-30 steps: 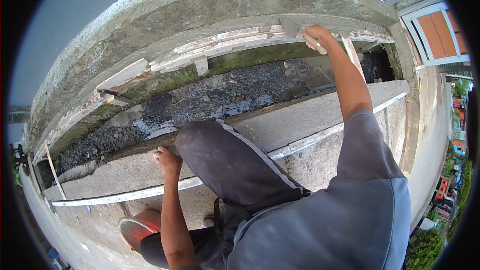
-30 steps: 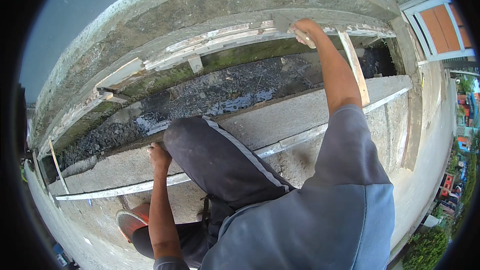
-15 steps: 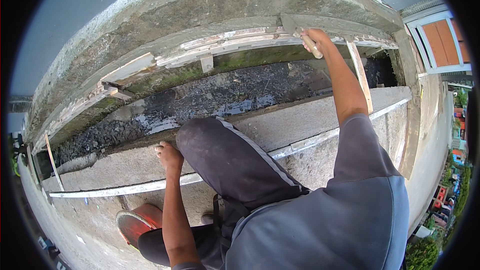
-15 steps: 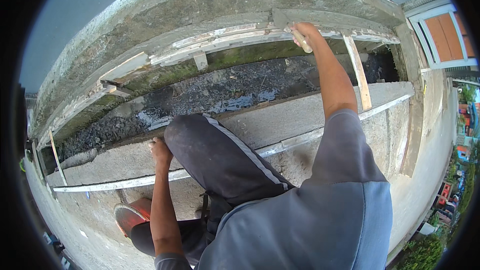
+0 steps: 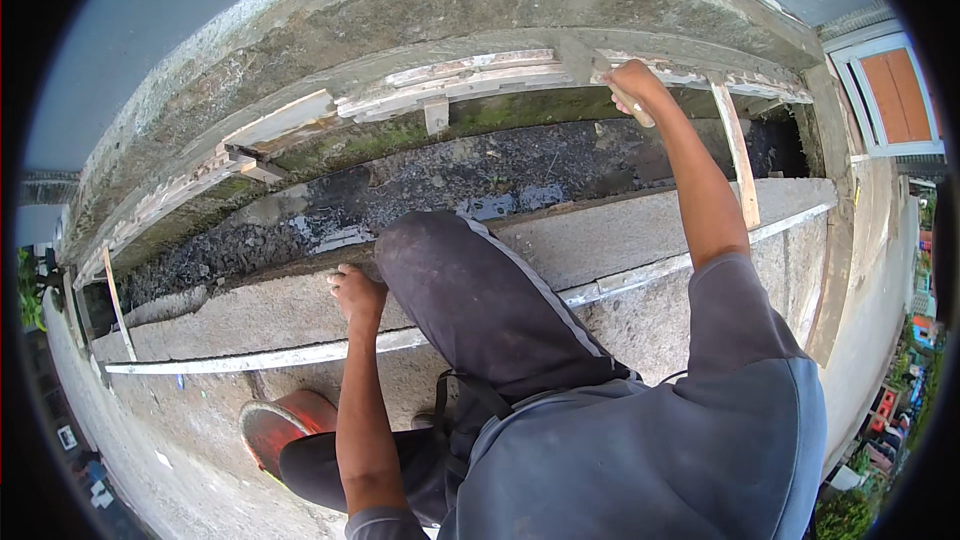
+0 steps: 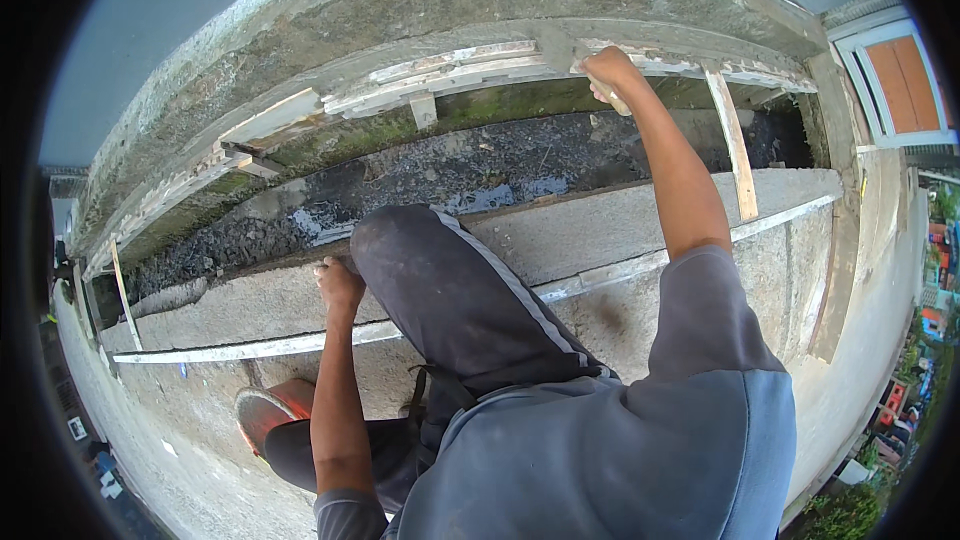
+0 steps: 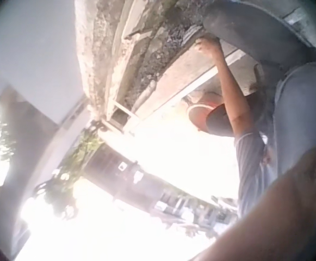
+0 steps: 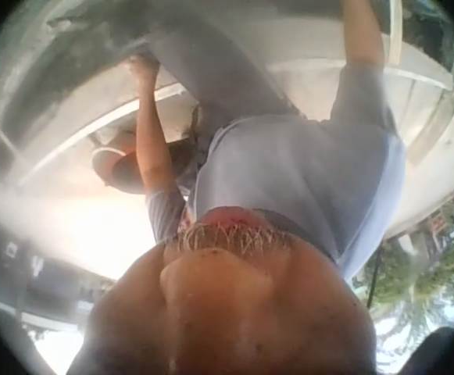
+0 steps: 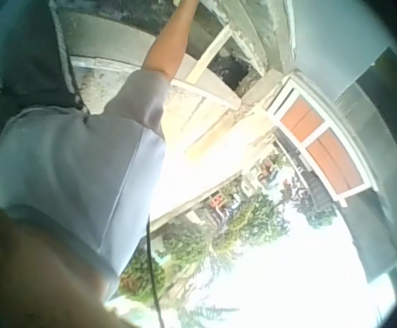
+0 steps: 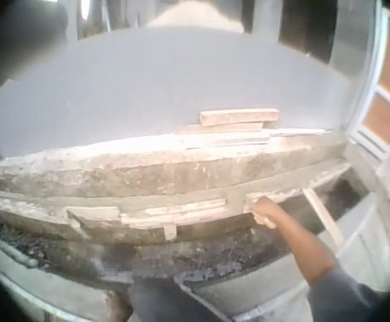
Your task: The person applies a thin layer of plaster or cement mix to a concrete structure using a trowel.
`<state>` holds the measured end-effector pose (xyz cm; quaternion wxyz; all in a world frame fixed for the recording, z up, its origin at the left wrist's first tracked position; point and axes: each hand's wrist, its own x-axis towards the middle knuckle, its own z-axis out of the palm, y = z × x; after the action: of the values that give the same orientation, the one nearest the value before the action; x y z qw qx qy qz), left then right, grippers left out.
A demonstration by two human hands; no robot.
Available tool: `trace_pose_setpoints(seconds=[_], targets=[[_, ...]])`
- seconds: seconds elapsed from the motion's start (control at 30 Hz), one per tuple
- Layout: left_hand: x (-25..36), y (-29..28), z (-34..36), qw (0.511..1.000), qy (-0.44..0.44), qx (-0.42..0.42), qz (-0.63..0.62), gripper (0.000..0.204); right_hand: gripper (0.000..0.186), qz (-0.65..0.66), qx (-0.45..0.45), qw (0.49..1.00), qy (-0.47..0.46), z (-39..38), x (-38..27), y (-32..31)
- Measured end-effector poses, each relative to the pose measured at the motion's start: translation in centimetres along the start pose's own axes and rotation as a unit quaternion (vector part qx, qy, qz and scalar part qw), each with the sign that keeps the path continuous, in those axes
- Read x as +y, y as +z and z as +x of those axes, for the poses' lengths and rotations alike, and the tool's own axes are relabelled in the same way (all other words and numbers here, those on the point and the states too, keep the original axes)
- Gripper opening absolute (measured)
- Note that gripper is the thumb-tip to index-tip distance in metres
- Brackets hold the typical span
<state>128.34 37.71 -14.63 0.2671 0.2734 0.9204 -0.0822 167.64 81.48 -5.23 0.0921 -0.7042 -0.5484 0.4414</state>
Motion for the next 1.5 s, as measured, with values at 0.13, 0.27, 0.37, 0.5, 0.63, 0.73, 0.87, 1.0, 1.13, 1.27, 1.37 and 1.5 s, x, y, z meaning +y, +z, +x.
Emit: trace_pose_setpoints(seconds=[0.13,0.27,0.37,0.5,0.63,0.73,0.87,1.0,1.13,1.27,1.37,1.5], targets=[[0.5,0.1,0.1,1.000,-0.001,-0.004,-0.009,0.109,0.031,-0.339,0.134,0.905,-0.220,-1.1,-3.3,3.5],[-0.3,0.9,0.9,1.000,0.004,0.007,-0.009,0.104,0.031,-0.403,0.180,0.847,-0.298,-1.0,-6.3,7.4],[-0.3,1.3,0.5,1.000,0.019,0.011,-0.019,0.097,0.030,-0.450,0.180,0.812,-0.325,0.8,-4.1,6.2],[-0.6,1.1,0.3,1.000,0.014,0.020,-0.009,0.083,0.030,-0.473,0.166,0.835,-0.229,2.4,0.7,0.8],[-0.9,0.8,0.5,1.000,0.012,0.001,0.002,0.073,0.029,-0.459,0.237,0.837,-0.180,2.9,4.4,-3.2],[-1.2,1.1,1.4,0.999,0.041,0.014,-0.016,0.066,0.027,-0.416,0.288,0.821,-0.264,3.3,4.6,-1.6],[-0.4,1.8,2.5,0.996,0.087,-0.004,0.011,0.068,0.026,-0.457,0.247,0.814,-0.261,4.4,3.9,-1.0],[-2.4,3.0,2.6,0.998,0.056,0.029,-0.004,0.074,0.028,-0.465,0.228,0.809,-0.277,4.3,1.8,2.0],[0.3,1.1,0.6,1.000,0.009,-0.001,0.003,0.084,0.026,-0.465,0.221,0.809,-0.283,2.3,-0.4,3.6],[0.2,0.5,-0.2,1.000,0.002,0.016,0.008,0.087,0.023,-0.394,0.193,0.807,-0.394,-2.9,-6.8,11.6],[-0.1,0.2,-0.9,1.000,-0.015,0.008,-0.025,0.090,0.023,-0.341,0.132,0.803,-0.470,-4.5,-11.6,19.6],[-1.1,1.7,0.1,0.999,0.003,0.030,-0.038,0.099,0.026,-0.292,0.098,0.793,-0.526,-5.2,-17.5,29.1]])
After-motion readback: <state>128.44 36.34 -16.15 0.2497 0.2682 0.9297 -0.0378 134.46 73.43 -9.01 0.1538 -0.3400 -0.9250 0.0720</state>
